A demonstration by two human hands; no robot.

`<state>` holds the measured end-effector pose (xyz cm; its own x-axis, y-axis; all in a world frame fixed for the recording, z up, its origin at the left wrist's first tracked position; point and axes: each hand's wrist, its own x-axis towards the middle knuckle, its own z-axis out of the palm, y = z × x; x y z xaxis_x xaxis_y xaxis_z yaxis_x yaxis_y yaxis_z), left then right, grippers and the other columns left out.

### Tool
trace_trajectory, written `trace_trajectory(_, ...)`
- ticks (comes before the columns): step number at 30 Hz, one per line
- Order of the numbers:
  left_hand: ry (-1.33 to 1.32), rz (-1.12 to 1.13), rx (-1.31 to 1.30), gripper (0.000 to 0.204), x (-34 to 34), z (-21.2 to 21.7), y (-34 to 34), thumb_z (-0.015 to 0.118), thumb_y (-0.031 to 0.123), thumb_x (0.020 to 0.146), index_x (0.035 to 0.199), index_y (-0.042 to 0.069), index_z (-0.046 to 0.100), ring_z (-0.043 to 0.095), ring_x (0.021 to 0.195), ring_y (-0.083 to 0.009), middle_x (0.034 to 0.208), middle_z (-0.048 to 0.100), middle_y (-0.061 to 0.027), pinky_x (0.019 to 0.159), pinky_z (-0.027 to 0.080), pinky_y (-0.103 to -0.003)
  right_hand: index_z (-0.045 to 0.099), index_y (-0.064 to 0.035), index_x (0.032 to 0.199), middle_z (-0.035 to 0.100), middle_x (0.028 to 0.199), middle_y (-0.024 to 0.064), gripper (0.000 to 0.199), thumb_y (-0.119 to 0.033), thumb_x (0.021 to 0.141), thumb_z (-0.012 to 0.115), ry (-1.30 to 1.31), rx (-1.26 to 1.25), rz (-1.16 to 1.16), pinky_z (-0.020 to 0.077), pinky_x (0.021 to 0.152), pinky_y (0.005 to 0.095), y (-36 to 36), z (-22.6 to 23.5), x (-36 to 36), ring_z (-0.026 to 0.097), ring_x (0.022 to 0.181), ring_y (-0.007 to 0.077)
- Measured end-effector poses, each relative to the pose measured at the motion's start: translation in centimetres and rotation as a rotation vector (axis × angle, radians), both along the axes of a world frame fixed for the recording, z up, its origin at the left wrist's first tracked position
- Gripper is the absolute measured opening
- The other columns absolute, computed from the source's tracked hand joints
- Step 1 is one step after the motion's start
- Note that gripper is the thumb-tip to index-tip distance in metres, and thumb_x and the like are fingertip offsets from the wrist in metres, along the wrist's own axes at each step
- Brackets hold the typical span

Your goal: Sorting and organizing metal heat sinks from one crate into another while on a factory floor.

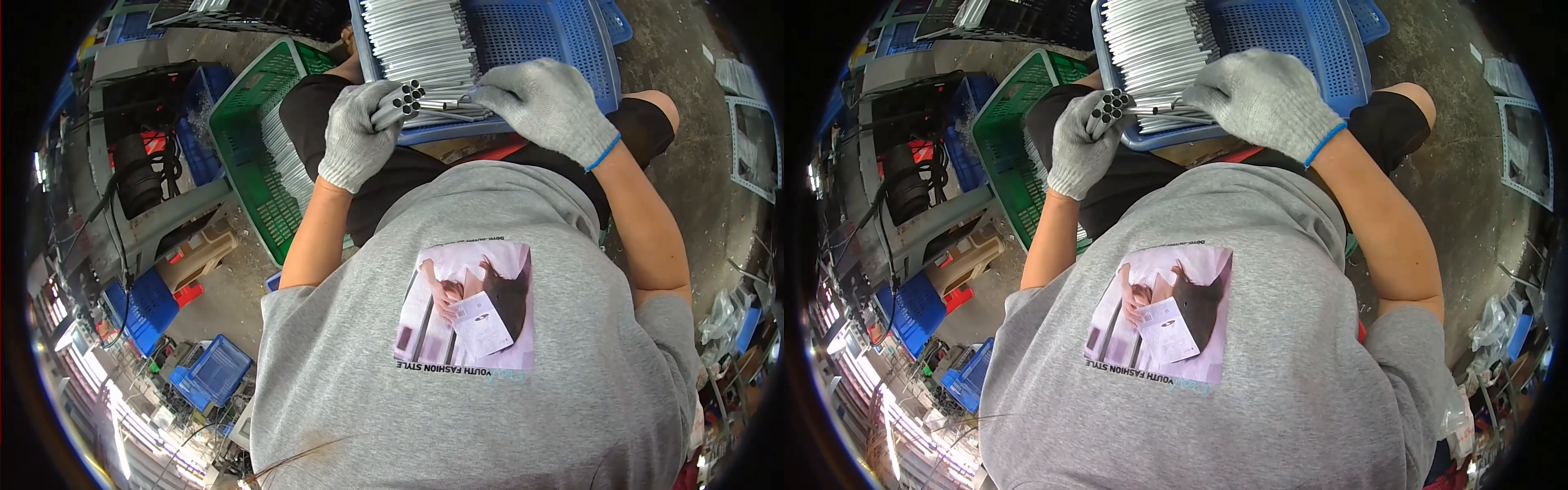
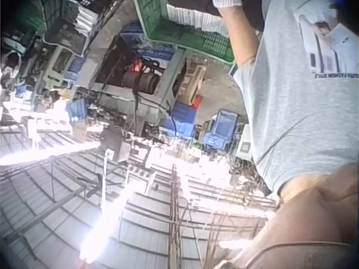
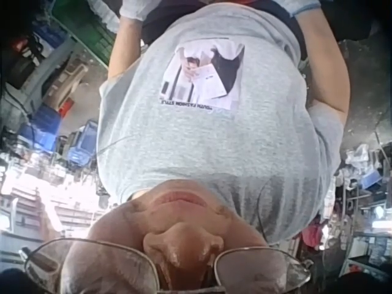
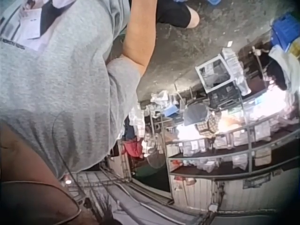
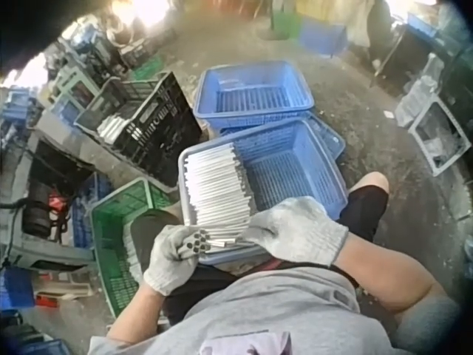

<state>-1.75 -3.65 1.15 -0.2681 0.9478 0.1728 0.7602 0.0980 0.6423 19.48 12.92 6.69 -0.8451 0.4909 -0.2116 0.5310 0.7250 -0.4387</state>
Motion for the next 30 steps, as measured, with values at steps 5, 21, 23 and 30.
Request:
trace_trajectory(5, 0.011, 0.016, 0.010, 0.030, 0.8, 0.0, 0.0, 0.076, 0.004, 0.077, 0.107, 0.008, 0.074, 0.066, 0.084, -0.0255, 0.094, 0.075, -0.0059, 0.077, 0.053, -0.035, 0.080, -0.0110, 0.099, 0.075, 0.073, 0.0032, 0.027, -0.032, 0.097, 0.064, -0.007, -0.136, -0.002, 0.0497, 0.057, 0.0319, -0.2, 0.8, 0.5, 0.065, 0.057, 0.0204)
trace_trajectory(21, 0.547, 0.074, -0.266, 0.019, 1.6, -6.3, 5.0, 0.069, 0.020, 0.086, 0.105, 0.015, 0.070, 0.071, 0.075, -0.0337, 0.083, 0.075, -0.0078, 0.069, 0.056, -0.041, 0.077, -0.0100, 0.106, 0.078, 0.087, 0.0096, 0.029, -0.032, 0.097, 0.061, -0.017, 0.045, -0.198, 0.0542, 0.066, 0.0395, 0.6, -3.4, 2.9, 0.070, 0.069, 0.0314)
trace_trajectory(23, 0.467, 0.069, -0.291, 0.021, 1.8, -5.1, 5.1, 0.068, 0.017, 0.086, 0.106, 0.014, 0.070, 0.071, 0.075, -0.0321, 0.085, 0.075, -0.0081, 0.069, 0.056, -0.040, 0.077, -0.0113, 0.103, 0.077, 0.083, 0.0079, 0.028, -0.033, 0.097, 0.061, 0.004, 0.062, -0.196, 0.0543, 0.064, 0.0385, 0.6, -3.4, 3.2, 0.070, 0.067, 0.0290)
trace_trajectory(30, -0.147, -0.008, -0.178, 0.022, -0.6, -3.8, 2.9, 0.069, 0.009, 0.085, 0.107, 0.010, 0.070, 0.069, 0.070, -0.0267, 0.084, 0.075, -0.0072, 0.065, 0.054, -0.037, 0.078, -0.0103, 0.099, 0.076, 0.079, 0.0065, 0.023, -0.029, 0.094, 0.066, 0.067, 0.028, -0.131, 0.0525, 0.058, 0.0348, 0.2, -1.4, 2.7, 0.068, 0.061, 0.0244)
